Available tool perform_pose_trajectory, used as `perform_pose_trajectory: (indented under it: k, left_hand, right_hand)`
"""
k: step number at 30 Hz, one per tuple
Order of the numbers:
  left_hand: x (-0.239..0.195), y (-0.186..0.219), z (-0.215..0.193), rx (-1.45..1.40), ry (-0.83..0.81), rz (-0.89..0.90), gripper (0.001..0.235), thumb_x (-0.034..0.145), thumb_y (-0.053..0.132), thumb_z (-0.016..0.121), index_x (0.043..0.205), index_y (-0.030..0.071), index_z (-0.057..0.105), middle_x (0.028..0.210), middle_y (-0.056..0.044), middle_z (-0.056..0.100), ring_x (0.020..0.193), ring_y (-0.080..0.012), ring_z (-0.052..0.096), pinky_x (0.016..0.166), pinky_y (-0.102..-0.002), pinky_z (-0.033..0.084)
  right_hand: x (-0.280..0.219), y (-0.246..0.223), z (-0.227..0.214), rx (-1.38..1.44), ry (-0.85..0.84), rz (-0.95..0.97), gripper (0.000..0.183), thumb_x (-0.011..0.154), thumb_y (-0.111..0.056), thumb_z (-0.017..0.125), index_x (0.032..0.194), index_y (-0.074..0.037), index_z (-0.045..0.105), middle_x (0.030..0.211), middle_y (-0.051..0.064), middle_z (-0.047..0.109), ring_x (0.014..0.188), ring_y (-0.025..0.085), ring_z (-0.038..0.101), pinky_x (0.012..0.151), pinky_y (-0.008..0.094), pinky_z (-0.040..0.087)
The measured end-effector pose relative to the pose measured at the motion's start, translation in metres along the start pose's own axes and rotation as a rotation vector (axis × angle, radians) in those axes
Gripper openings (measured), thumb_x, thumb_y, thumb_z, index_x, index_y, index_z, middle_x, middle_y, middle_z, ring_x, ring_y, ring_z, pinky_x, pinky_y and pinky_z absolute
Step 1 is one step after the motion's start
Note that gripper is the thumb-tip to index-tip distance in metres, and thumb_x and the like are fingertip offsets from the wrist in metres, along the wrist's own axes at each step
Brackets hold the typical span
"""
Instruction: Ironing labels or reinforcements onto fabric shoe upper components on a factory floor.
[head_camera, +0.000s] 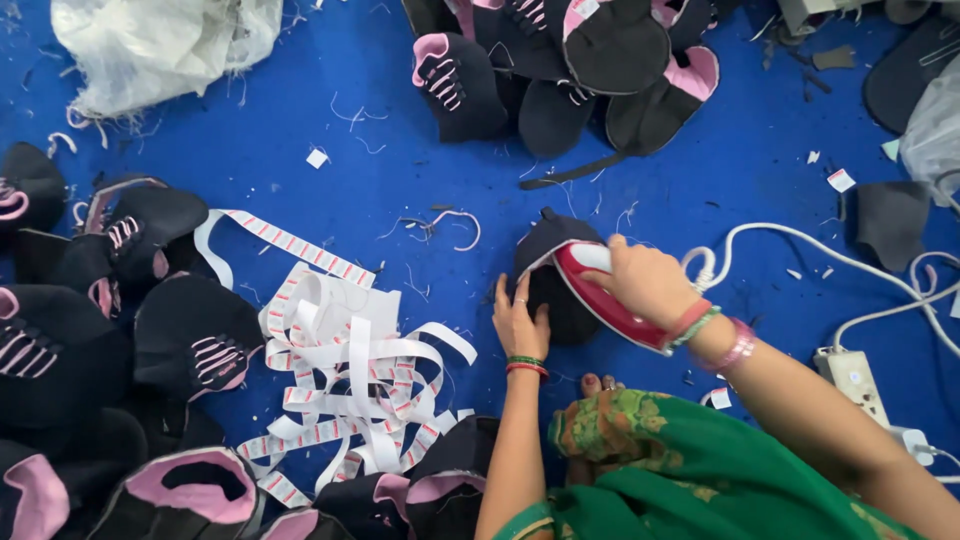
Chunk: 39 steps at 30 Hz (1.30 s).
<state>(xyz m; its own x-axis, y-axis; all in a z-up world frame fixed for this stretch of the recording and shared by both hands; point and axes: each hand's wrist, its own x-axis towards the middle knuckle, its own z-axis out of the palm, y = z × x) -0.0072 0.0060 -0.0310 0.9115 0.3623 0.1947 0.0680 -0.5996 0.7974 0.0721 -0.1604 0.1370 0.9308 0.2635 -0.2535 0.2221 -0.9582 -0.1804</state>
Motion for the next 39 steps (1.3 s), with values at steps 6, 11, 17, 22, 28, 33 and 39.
perform_pose_trajectory:
  k: [6,11,17,22,28,33,39]
  left_hand:
    - [0.009,0.000,0.002,0.101,-0.093,-0.027,0.074,0.073,0.009,0.081,0.141,0.022,0.057,0.154,-0.019,0.045,0.126,-0.0423,0.054,0.101,-0.050,0.044]
    - [0.009,0.007,0.014,0.209,-0.147,-0.038,0.075,0.075,0.004,0.076,0.144,0.021,0.054,0.157,-0.015,0.042,0.122,-0.0404,0.055,0.097,-0.050,0.045]
    - [0.019,0.015,0.010,0.260,-0.214,-0.167,0.077,0.078,-0.001,0.070,0.149,0.020,0.047,0.162,-0.012,0.038,0.116,-0.0391,0.060,0.094,-0.048,0.051]
    - [0.019,0.022,-0.001,0.211,-0.213,-0.135,0.082,0.078,-0.005,0.068,0.151,0.021,0.045,0.158,-0.013,0.042,0.119,-0.0397,0.062,0.098,-0.047,0.052]
    - [0.023,0.024,-0.004,0.234,-0.311,-0.211,0.087,0.074,-0.008,0.068,0.151,0.023,0.044,0.159,-0.012,0.039,0.118,-0.0387,0.061,0.096,-0.046,0.052]
    - [0.027,0.015,0.001,0.240,-0.299,-0.136,0.079,0.076,-0.006,0.069,0.148,0.019,0.049,0.161,-0.012,0.039,0.117,-0.0389,0.062,0.097,-0.047,0.052]
    - [0.028,0.032,-0.014,0.259,-0.371,-0.146,0.089,0.070,-0.005,0.073,0.150,0.020,0.044,0.163,-0.013,0.034,0.116,-0.0385,0.062,0.096,-0.046,0.053]
  right_hand:
    - [0.010,-0.007,0.014,0.062,-0.001,-0.130,0.058,0.090,-0.054,0.065,0.112,0.000,0.057,0.083,0.025,0.072,0.075,0.042,0.073,0.063,0.049,0.059]
    - [0.000,-0.015,0.023,0.000,0.018,-0.183,0.053,0.089,-0.051,0.066,0.105,-0.002,0.059,0.082,0.021,0.073,0.074,0.037,0.074,0.062,0.047,0.059]
    - [-0.012,-0.005,0.040,-0.032,0.143,-0.233,0.049,0.091,-0.049,0.066,0.104,-0.002,0.060,0.081,0.019,0.073,0.071,0.035,0.074,0.058,0.046,0.059]
    - [-0.029,0.003,0.015,-0.112,0.082,-0.227,0.055,0.090,-0.052,0.065,0.107,-0.001,0.061,0.082,0.018,0.074,0.071,0.034,0.074,0.059,0.047,0.059]
    - [-0.009,-0.019,-0.001,-0.074,0.026,-0.092,0.056,0.093,-0.054,0.064,0.109,0.000,0.060,0.082,0.021,0.074,0.075,0.038,0.074,0.064,0.048,0.060]
    - [0.013,-0.024,0.013,0.068,0.047,-0.084,0.050,0.093,-0.048,0.064,0.109,-0.001,0.059,0.082,0.023,0.072,0.075,0.041,0.073,0.065,0.050,0.059]
    - [-0.006,-0.013,0.008,0.019,0.083,-0.188,0.050,0.090,-0.047,0.066,0.107,-0.001,0.059,0.078,0.021,0.072,0.070,0.038,0.073,0.060,0.049,0.059]
